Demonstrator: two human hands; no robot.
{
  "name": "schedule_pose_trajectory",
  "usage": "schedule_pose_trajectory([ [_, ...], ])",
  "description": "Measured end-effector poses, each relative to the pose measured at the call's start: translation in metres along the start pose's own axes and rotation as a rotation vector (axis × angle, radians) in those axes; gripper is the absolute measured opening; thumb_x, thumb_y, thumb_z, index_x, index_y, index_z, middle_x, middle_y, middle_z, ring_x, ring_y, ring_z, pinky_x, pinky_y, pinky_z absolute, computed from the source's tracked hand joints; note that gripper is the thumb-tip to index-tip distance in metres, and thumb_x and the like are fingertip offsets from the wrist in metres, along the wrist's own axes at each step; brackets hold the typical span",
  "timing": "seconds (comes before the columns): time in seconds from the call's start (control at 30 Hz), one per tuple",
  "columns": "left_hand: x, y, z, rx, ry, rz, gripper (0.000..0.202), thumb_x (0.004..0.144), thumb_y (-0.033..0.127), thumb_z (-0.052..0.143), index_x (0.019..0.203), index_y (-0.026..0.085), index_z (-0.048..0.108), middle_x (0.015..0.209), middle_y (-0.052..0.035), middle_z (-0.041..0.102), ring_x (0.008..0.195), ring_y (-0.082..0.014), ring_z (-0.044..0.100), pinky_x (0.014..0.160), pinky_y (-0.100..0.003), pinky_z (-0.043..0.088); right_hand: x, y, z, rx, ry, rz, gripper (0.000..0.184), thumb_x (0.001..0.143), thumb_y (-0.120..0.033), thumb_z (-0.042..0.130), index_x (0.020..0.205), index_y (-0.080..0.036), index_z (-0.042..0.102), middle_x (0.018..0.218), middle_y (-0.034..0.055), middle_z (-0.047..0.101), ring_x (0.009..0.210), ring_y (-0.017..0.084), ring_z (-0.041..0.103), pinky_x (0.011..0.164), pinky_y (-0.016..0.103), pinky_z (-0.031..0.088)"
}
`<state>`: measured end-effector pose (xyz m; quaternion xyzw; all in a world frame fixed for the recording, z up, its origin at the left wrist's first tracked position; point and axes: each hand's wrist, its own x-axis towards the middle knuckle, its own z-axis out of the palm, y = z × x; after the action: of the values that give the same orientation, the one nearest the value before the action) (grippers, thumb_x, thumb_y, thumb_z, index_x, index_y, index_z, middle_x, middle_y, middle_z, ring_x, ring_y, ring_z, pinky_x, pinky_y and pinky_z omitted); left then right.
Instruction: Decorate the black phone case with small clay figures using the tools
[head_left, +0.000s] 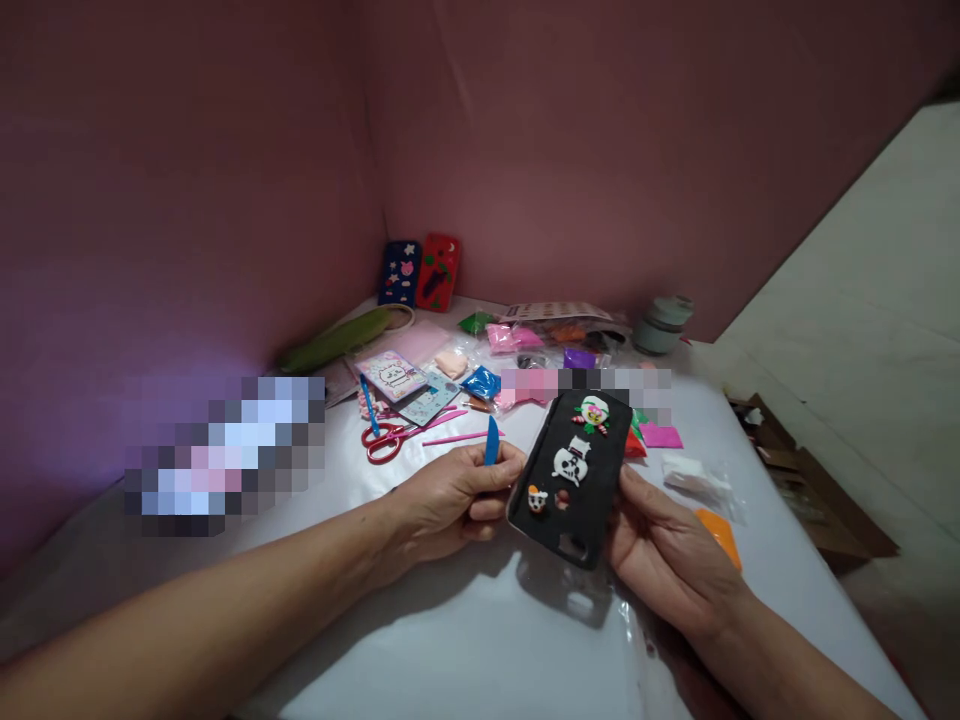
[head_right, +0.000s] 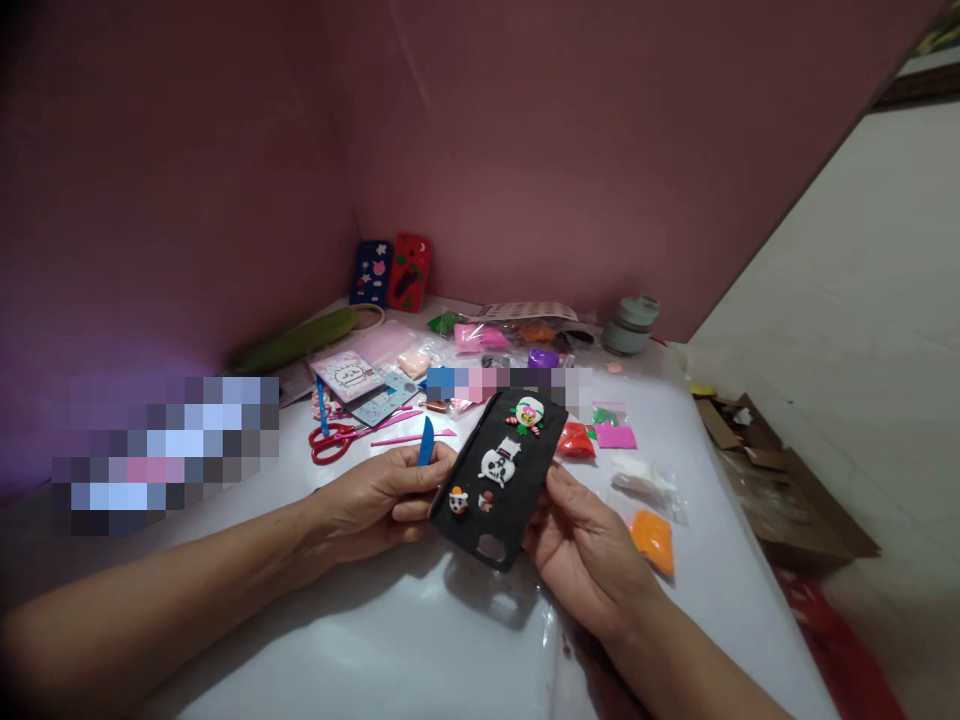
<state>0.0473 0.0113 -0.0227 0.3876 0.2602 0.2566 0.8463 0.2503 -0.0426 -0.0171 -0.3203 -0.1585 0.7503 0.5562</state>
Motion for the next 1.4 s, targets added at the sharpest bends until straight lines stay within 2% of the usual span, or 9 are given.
schedule_pose_trajectory([
  [0.27,-0.001,-0.001,0.0,-0.011,-0.056,-0.017,0.021,0.085,0.031,0.063,0.079,0.016,0.049,0.051,0.0094,0.028,0.043,-0.0044,0.013,0.041,-0.02,0.009,0.001,0.001,0.003,-0.007,0.01,-0.012,0.024,0.091,-0.024,0.053,0.111,-0.016,0.065,0.116,0.01,0.07,0.106,0.022,0.064,0.101,0.044,0.043],
  [0.47,0.001,0.0,-0.003,-0.033,-0.049,0.008,0.02,0.087,0.033,0.058,0.081,0.015,0.051,0.047,0.0099,0.027,0.041,-0.0049,0.013,0.041,-0.019,0.012,0.0,0.004,0.0,-0.036,-0.022,0.029,0.03,0.091,-0.022,0.055,0.119,-0.014,0.062,0.119,0.0139,0.067,0.099,0.024,0.067,0.093,0.046,0.048],
  [0.67,0.002,0.0,-0.002,-0.045,-0.027,0.025,0.019,0.09,0.031,0.054,0.079,0.016,0.047,0.045,0.0101,0.026,0.04,-0.0053,0.011,0.04,-0.018,0.012,-0.003,0.007,-0.001,-0.193,-0.096,0.046,0.027,0.09,-0.027,0.057,0.112,-0.014,0.067,0.115,0.014,0.07,0.101,0.026,0.066,0.092,0.044,0.049],
  [0.9,0.002,0.004,-0.007,-0.004,0.055,0.048,0.021,0.088,0.03,0.056,0.076,0.017,0.045,0.045,0.0107,0.024,0.039,-0.0046,0.011,0.039,-0.016,0.014,-0.007,-0.005,0.001,-0.388,-0.11,-0.155,0.024,0.087,-0.027,0.061,0.106,-0.017,0.071,0.108,0.0119,0.072,0.096,0.022,0.067,0.083,0.033,0.052],
  [1.0,0.001,0.011,-0.008,0.047,0.109,0.061,0.026,0.086,0.029,0.058,0.07,0.017,0.042,0.043,0.01,0.025,0.038,-0.004,0.013,0.038,-0.015,0.014,-0.011,-0.019,-0.001,-0.619,-0.001,-0.276,0.023,0.083,-0.03,0.065,0.103,-0.02,0.071,0.103,0.0094,0.073,0.09,0.022,0.067,0.08,0.035,0.053],
  [1.07,0.0,0.016,-0.009,0.088,0.135,0.047,0.03,0.086,0.029,0.058,0.065,0.017,0.041,0.042,0.0091,0.026,0.038,-0.0039,0.015,0.037,-0.015,0.014,-0.015,-0.03,-0.003,-0.91,0.083,-0.322,0.023,0.082,-0.032,0.066,0.101,-0.022,0.071,0.1,0.0075,0.072,0.09,0.022,0.066,0.081,0.036,0.051],
  [1.2,0.0,0.022,-0.011,0.173,0.197,0.006,0.029,0.085,0.029,0.058,0.065,0.017,0.042,0.043,0.008,0.029,0.038,-0.0039,0.016,0.037,-0.016,0.011,-0.019,-0.043,-0.008,-1.52,0.074,-0.371,0.02,0.085,-0.031,0.06,0.1,-0.024,0.07,0.104,0.0063,0.07,0.091,0.023,0.064,0.08,0.037,0.049],
  [1.3,-0.001,0.024,-0.009,0.244,0.257,-0.012,0.029,0.083,0.031,0.06,0.065,0.018,0.041,0.044,0.0083,0.028,0.038,-0.0044,0.018,0.037,-0.016,0.01,-0.017,-0.039,-0.013,-1.646,0.004,-0.392,0.024,0.085,-0.03,0.06,0.107,-0.025,0.067,0.099,0.0055,0.068,0.084,0.022,0.062,0.076,0.038,0.048],
  [1.4,-0.001,0.025,-0.008,0.342,0.328,-0.011,0.031,0.081,0.036,0.06,0.064,0.018,0.042,0.044,0.0088,0.027,0.037,-0.0049,0.018,0.038,-0.017,0.011,-0.011,-0.029,-0.016,-1.664,-0.061,-0.409,0.038,0.08,-0.031,0.065,0.117,-0.026,0.061,0.11,0.0068,0.063,0.099,0.026,0.058,0.085,0.041,0.044],
])
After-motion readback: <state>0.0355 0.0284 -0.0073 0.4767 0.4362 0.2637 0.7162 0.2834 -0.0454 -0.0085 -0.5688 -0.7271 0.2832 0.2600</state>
